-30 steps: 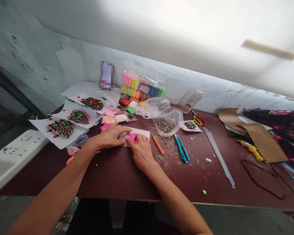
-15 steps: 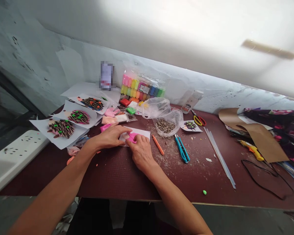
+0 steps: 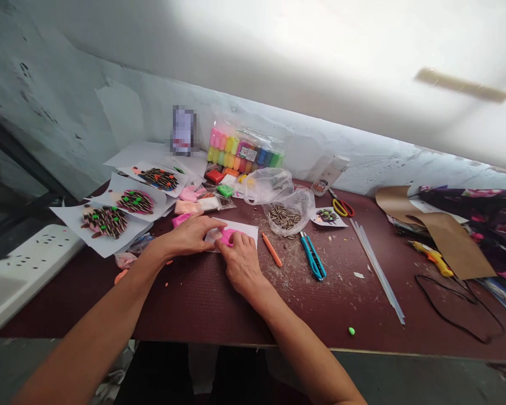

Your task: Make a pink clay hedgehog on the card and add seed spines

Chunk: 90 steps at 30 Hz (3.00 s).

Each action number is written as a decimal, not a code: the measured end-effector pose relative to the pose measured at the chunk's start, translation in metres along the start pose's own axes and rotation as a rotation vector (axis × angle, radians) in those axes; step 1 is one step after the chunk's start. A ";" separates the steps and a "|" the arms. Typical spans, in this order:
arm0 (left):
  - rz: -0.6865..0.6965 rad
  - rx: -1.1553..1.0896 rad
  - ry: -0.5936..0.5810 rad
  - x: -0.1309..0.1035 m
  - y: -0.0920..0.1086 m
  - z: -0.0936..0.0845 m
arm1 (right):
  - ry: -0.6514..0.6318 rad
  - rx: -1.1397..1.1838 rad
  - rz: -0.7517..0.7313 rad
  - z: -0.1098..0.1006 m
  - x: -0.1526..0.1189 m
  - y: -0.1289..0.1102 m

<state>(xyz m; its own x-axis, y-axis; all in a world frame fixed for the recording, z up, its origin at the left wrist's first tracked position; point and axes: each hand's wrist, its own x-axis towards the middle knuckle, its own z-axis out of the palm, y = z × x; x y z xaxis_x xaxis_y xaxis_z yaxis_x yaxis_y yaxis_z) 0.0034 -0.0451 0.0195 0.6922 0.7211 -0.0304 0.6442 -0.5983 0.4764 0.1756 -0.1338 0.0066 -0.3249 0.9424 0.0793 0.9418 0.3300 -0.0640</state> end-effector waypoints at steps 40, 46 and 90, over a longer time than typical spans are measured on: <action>-0.024 0.004 0.001 0.001 -0.002 0.001 | 0.008 0.004 0.016 0.000 0.001 0.001; -0.017 0.006 -0.005 0.001 -0.002 0.000 | 0.034 0.017 0.005 0.001 -0.001 0.001; -0.036 -0.020 -0.039 -0.002 -0.001 -0.007 | 0.125 0.046 0.004 0.002 -0.004 0.016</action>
<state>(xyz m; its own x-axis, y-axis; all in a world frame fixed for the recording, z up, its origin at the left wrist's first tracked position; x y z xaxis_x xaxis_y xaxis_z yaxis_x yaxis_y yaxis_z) -0.0011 -0.0437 0.0248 0.6811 0.7275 -0.0824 0.6626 -0.5645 0.4922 0.1917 -0.1318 0.0036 -0.3051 0.9306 0.2025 0.9371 0.3312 -0.1102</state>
